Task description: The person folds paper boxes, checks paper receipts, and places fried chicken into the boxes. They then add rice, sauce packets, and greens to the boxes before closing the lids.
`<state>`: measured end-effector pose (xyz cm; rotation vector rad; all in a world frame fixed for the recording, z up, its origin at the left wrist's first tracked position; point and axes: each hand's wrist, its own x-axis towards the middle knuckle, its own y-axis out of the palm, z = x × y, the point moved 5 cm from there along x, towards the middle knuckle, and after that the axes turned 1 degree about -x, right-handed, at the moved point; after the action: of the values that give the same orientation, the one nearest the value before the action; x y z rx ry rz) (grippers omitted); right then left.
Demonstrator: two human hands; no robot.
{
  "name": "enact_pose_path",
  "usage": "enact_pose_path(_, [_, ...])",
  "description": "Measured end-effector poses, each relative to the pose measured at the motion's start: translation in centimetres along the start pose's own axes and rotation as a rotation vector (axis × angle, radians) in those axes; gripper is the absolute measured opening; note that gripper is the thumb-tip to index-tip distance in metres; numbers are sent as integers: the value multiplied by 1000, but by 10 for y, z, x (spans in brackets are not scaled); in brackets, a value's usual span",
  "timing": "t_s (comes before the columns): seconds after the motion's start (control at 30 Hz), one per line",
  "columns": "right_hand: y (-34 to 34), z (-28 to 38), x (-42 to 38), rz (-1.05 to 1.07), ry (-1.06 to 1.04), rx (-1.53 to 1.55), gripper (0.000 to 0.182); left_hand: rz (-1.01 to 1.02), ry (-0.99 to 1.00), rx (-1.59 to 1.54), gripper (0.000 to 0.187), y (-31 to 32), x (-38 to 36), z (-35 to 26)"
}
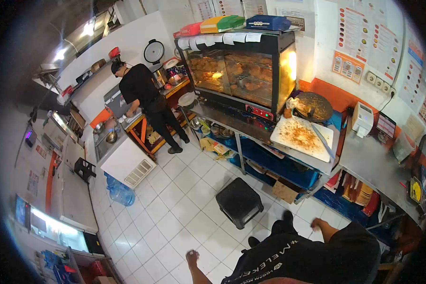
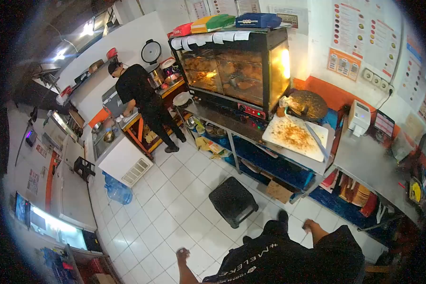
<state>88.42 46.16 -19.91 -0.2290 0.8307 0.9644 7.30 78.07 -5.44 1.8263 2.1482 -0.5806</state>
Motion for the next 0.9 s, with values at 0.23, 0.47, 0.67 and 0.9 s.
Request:
enact_pose_path(0.23, [95,74,-94,2,16,-472,15,205,8,103,41,168,121,-162])
enact_pose_path(0.47, [193,223,37,38,87,-668,33,641,-335,370,36,275,125,-167])
enact_pose_path(0.67, [215,304,135,33,14,-898,35,423,-569,176,28,257,149,-136])
enact_pose_path(0.9, [252,295,166,329,224,-722,36,393,556,530,11,294,300,-311])
